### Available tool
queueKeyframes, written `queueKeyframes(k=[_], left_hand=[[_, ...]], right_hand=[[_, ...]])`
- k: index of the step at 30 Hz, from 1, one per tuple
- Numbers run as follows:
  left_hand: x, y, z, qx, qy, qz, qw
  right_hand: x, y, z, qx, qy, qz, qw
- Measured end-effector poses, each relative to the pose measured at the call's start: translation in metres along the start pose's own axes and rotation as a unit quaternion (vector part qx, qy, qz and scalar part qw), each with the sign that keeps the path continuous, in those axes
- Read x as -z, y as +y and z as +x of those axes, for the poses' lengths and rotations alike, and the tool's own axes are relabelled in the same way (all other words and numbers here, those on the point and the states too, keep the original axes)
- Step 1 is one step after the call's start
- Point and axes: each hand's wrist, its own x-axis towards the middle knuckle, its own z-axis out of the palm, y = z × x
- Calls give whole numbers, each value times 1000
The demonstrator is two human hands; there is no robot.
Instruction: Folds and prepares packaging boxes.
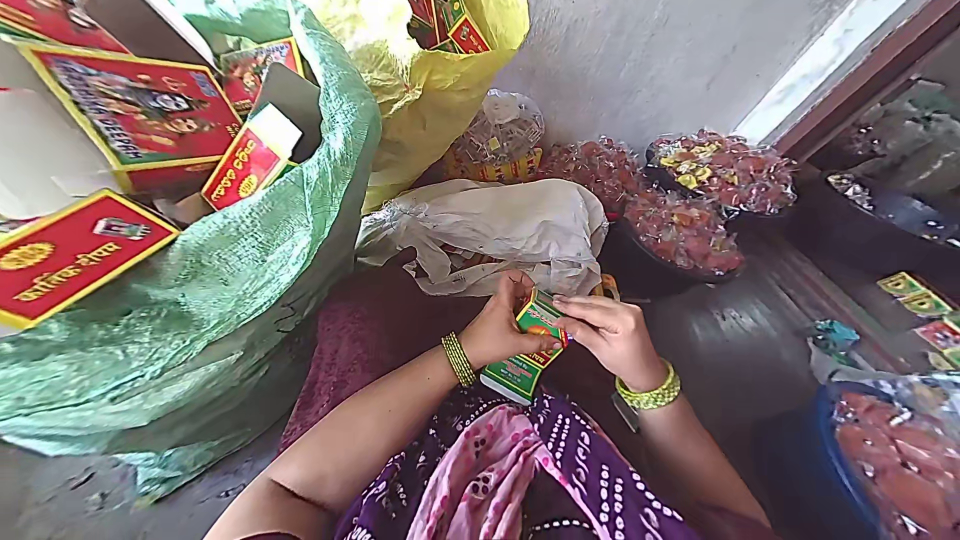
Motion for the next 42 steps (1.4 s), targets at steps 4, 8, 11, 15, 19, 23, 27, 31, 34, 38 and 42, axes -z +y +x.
queueKeyframes(k=[4,8,11,15,19,23,27,31,34,38,42], left_hand=[[-2,-3,-1,-3,-13,24,1000],[-3,-2,0,-1,-17,27,999],[-1,-1,1,-6,-29,34,999],[1,-3,0,-27,-37,44,998],[0,-5,0,-18,-4,10,1000],[-3,-4,2,0,38,-45,998],[-3,-11,1,7,45,-64,997],[-5,-15,3,3,10,-54,998],[0,-14,6,28,37,-35,998],[9,-18,12,75,119,-7,990],[9,-20,14,93,145,13,985]], right_hand=[[1,-4,-6,28,-16,-63,998],[-3,-2,-7,39,11,-83,996],[0,1,-5,17,26,-25,999],[0,-1,-6,0,5,-15,1000],[-2,-2,-7,-26,-33,-5,999],[-18,1,-16,-6,60,-15,998],[-32,1,-27,37,91,-83,992],[-15,22,-32,-50,59,43,996],[21,65,-42,-204,110,38,972],[70,150,-79,-525,76,-41,847],[74,210,-115,-652,-78,-94,749]])
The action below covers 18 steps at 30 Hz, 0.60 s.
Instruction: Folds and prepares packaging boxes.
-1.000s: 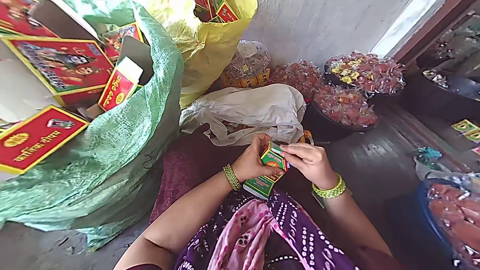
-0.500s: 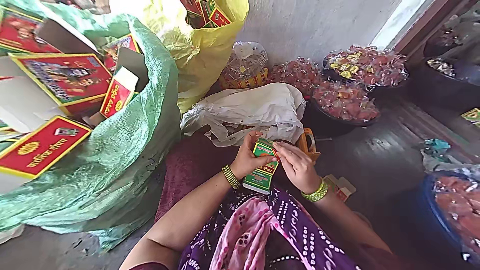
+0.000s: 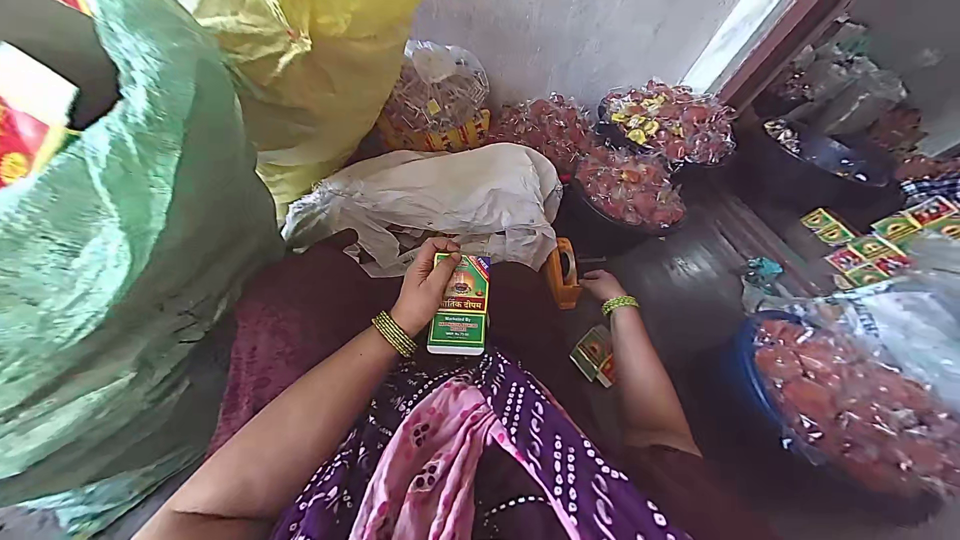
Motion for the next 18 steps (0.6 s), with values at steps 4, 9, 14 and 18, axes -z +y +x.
queueKeyframes(k=[4,9,14,18], left_hand=[[-1,-5,1,22,-3,11,1000],[1,-7,3,21,8,45,999],[-1,1,-4,21,25,38,999],[-5,12,-14,39,24,16,999]], right_hand=[[-20,16,30,-23,1,-15,1000],[-25,19,51,-16,-3,56,998],[-25,14,46,-20,-1,97,995],[-17,8,18,-46,26,117,992]])
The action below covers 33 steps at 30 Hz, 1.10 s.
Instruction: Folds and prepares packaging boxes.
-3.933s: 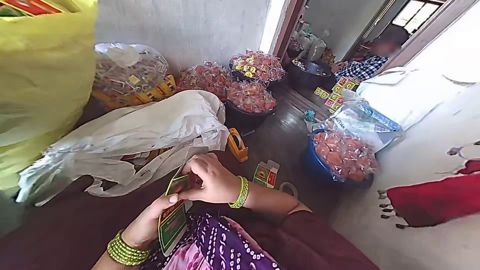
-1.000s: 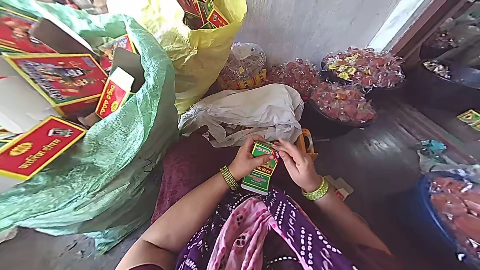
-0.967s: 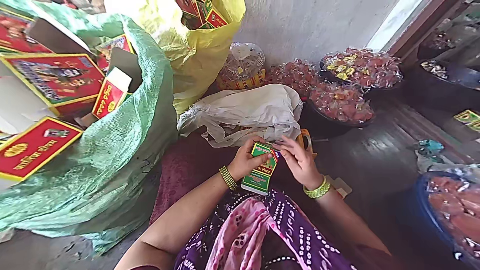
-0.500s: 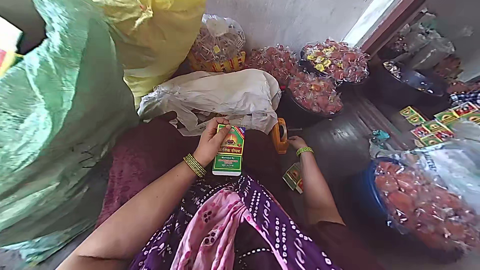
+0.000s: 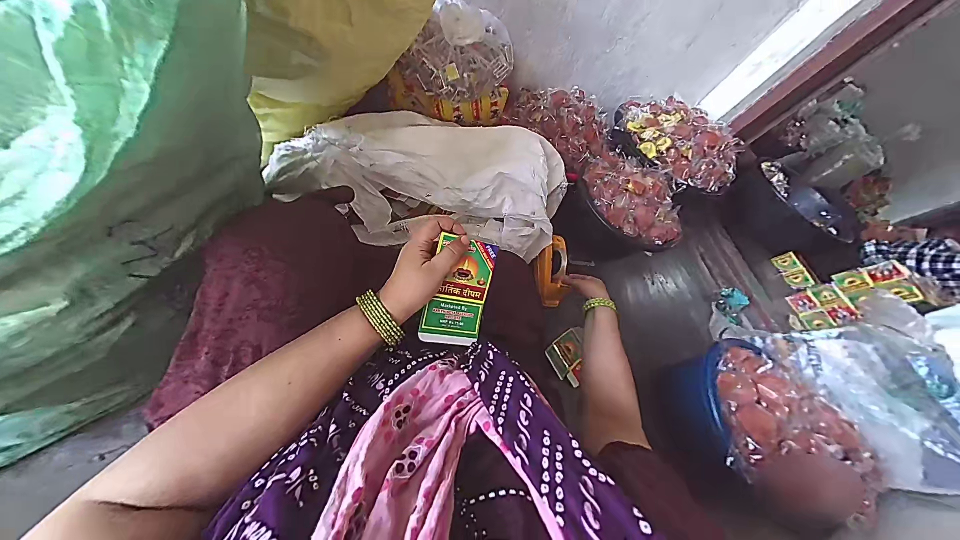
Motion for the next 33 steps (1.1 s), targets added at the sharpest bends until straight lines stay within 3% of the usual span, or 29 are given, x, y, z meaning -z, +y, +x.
queueKeyframes(k=[5,10,14,16,19,21,23,25,27,30,33], left_hand=[[7,2,2,4,-1,-6,1000],[9,-3,6,15,-11,-22,1000],[7,-4,6,13,-24,-19,999],[7,-7,7,1,-36,-4,999],[5,-8,7,-13,-42,-3,999],[7,-9,12,-50,-46,11,998],[8,-12,14,-77,-40,40,995],[8,-18,16,-101,-38,70,992],[7,-20,19,-125,-37,91,987],[6,-19,20,-143,-35,111,983],[9,-18,20,-179,-30,136,974]], right_hand=[[0,20,-29,-12,15,7,1000],[-14,40,-21,-16,16,-13,1000],[-28,51,-8,41,52,9,998],[-27,49,-9,58,73,-88,992],[-27,42,-25,3,45,-311,949],[-29,37,-27,48,50,-221,973],[-33,10,-50,154,47,-27,987],[-42,-27,-95,229,-8,191,954],[-50,-73,-146,284,-90,334,894],[-66,-120,-199,335,-203,402,828],[-86,-147,-218,318,-259,410,814]])
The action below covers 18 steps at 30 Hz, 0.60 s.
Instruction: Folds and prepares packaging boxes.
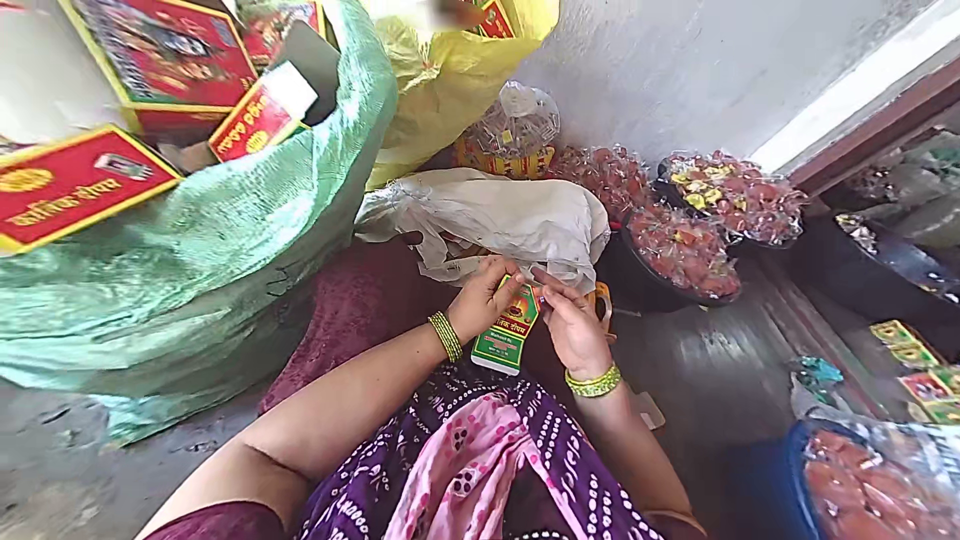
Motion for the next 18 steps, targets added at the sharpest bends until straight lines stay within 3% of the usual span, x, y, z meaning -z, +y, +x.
queueKeyframes(k=[7,12,14,16,18], left_hand=[[0,11,-6,41,-6,-64,997],[9,46,-13,1,-37,-4,999],[19,72,-17,-69,-11,8,997],[44,108,-19,-200,55,48,977],[79,148,-23,-336,161,154,915]], right_hand=[[-15,13,19,-32,74,-27,996],[-10,2,25,-28,110,-88,990],[1,-3,24,-11,115,-117,986],[13,-9,18,-2,107,-106,989],[27,-13,8,6,106,-89,990]])
